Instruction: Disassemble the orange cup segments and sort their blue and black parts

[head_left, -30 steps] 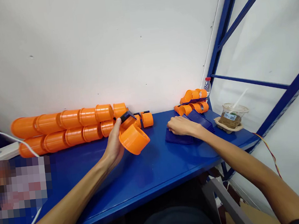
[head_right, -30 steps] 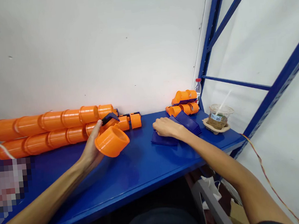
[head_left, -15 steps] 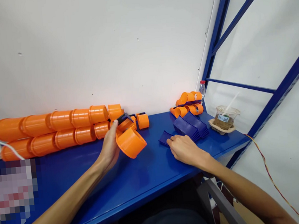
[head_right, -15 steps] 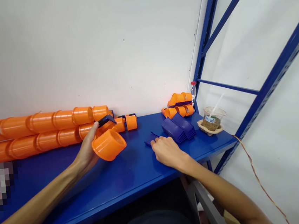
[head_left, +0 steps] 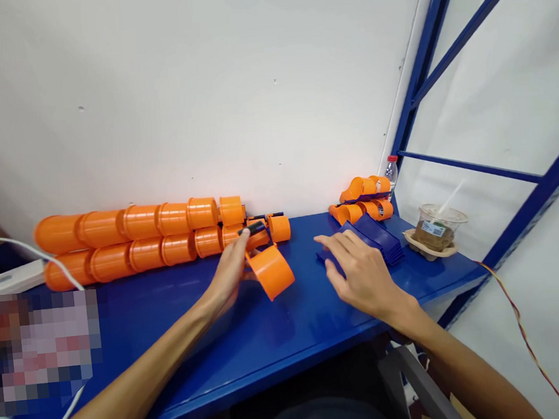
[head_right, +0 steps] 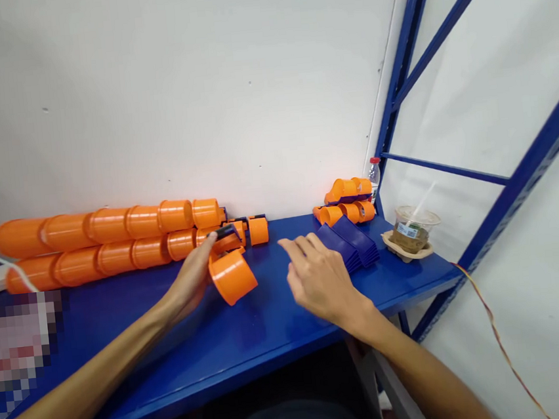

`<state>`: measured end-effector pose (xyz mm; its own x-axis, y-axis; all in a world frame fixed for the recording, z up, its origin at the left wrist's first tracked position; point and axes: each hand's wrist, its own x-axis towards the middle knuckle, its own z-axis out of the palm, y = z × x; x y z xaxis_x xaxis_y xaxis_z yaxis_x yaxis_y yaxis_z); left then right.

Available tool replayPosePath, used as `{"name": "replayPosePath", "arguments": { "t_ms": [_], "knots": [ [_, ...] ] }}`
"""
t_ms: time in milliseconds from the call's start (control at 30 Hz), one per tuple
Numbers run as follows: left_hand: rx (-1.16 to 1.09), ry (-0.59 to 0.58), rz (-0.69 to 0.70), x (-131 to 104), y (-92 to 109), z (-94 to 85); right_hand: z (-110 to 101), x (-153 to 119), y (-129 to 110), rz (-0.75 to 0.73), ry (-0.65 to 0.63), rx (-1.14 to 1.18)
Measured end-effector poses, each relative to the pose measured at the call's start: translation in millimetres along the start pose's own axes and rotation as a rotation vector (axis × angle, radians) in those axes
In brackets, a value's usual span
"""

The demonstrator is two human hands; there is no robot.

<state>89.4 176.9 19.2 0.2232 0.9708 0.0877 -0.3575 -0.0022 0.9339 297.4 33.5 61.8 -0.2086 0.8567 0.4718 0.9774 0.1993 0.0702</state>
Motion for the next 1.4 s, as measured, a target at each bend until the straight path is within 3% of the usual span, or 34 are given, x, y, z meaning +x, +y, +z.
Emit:
{"name": "replayPosePath", "arguments": {
  "t_ms": [100,167,300,433,500,600,733,933,1200,1300,1400],
  "knots": [
    [0.127,-0.091,-0.101,-6.6,-2.9,3.7,-4.0,-2.7,-26.2,-0.343,0.034,0.059],
    [0.141,-0.158,-0.135,-11.0,-3.4,6.5,5.2,1.0,-38.0,-0.427,-0.004,0.008],
    [0.1,-0.194,-0.207,-11.1,-5.6,7.3,19.3,34.5,-24.4,-0.365,-0.069,-0.021],
    [0.254,-0.337,-0.257,-5.2,-10.5,5.3,8.2,102.6,16.1,-0.169,0.01,0.061],
    [0.402,-0.446,-0.249,-3.9,-12.2,5.1,4.9,140.7,28.3,-0.148,-0.003,0.071],
    [0.505,-0.538,-0.239,-3.9,-11.9,5.4,9.4,188.3,28.9,-0.159,-0.126,0.089],
    [0.517,-0.569,-0.245,-4.0,-10.2,4.7,20.3,224.6,12.5,-0.156,-0.318,0.092],
    [0.529,-0.573,-0.231,-2.5,-13.4,3.1,31.5,245.4,0.1,-0.157,-0.431,0.075],
    [0.545,-0.57,-0.236,-3.2,-11.8,5.2,45.9,248.5,2.7,-0.205,-0.369,0.188],
    [0.557,-0.57,-0.238,-2.7,-12.1,5.0,33.0,245.0,19.0,-0.195,-0.316,0.208],
    [0.566,-0.575,-0.236,-3.0,-12.3,4.6,3.7,239.4,53.3,-0.104,-0.186,0.173]
  ]
}}
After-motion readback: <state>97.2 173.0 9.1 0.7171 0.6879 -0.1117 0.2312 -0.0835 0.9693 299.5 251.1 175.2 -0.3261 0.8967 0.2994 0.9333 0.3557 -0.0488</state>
